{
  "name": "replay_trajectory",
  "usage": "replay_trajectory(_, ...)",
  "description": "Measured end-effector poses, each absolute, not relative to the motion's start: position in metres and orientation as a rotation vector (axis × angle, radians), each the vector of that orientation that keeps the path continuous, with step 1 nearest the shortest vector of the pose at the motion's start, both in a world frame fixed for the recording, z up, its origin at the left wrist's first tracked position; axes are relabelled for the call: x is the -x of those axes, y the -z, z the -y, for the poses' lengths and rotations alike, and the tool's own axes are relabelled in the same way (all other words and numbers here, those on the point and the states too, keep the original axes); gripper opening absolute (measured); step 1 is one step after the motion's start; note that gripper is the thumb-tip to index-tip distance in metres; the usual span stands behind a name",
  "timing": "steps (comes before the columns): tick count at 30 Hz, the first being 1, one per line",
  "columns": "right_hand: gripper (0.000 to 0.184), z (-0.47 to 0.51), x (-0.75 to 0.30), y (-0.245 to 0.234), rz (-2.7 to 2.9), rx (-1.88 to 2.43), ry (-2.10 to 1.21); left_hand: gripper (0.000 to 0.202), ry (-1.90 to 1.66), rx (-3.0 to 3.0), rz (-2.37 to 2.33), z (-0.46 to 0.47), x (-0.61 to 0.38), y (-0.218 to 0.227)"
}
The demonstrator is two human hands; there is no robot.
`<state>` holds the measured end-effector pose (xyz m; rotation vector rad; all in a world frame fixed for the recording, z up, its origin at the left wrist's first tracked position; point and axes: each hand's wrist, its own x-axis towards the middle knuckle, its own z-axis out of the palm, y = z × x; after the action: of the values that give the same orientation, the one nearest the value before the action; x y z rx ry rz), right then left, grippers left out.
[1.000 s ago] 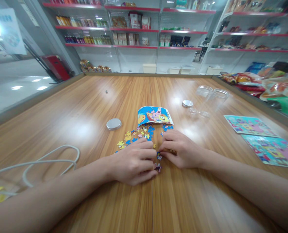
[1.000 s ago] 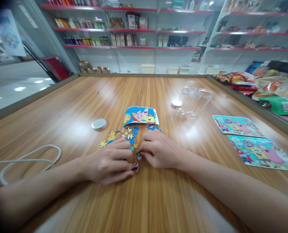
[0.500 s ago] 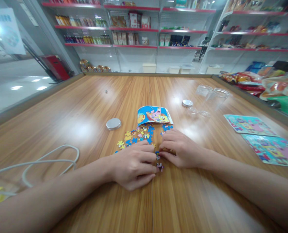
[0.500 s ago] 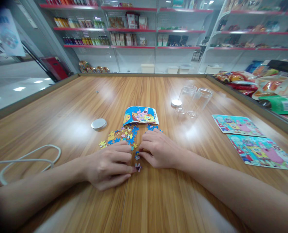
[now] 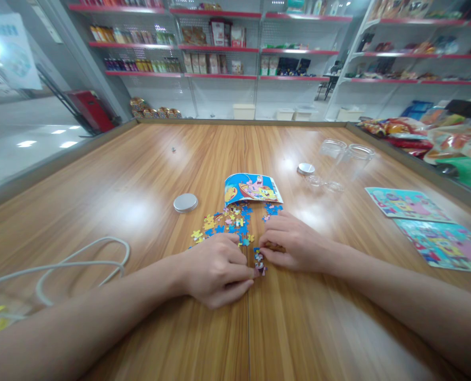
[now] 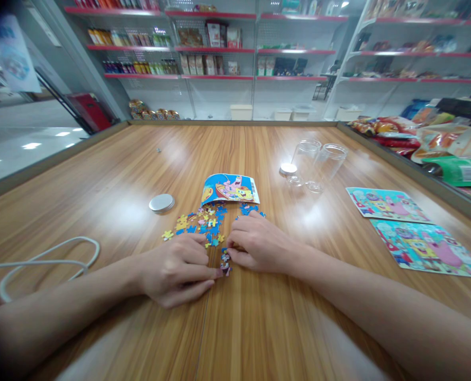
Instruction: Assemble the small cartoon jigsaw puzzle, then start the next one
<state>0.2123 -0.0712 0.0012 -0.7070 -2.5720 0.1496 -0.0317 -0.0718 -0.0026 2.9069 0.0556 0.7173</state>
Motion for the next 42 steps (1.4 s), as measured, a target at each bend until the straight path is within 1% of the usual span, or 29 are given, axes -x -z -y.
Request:
replay_trajectory(13,0.009,0.07,-0.2118,0.0012,2.534,0.678,-0.191,0.015,-0.731,-2.909,-0.074,0.0713,0.0321,0.0042)
replay_trajectory(22,0.006,0.0718,-0.2107,0.0001,2.559,0.635,-0.194,0.017,-0.711,-2.924,-0.077,0.0712,0.031,0.0016)
replay_trajectory(29,0.009,0.0718,-0.2107,0.0011,2.553,0.636,-0.186,0.017,-0.699,-2.917,-0.071,0.0721,0.0307,0.0017)
replay_trajectory(42,0.009,0.0722,-0.2102,0.0004,2.553,0.631,-0.163,0.014,-0.713,-2.911,-0.064,0.0719,0.0316,0.0015)
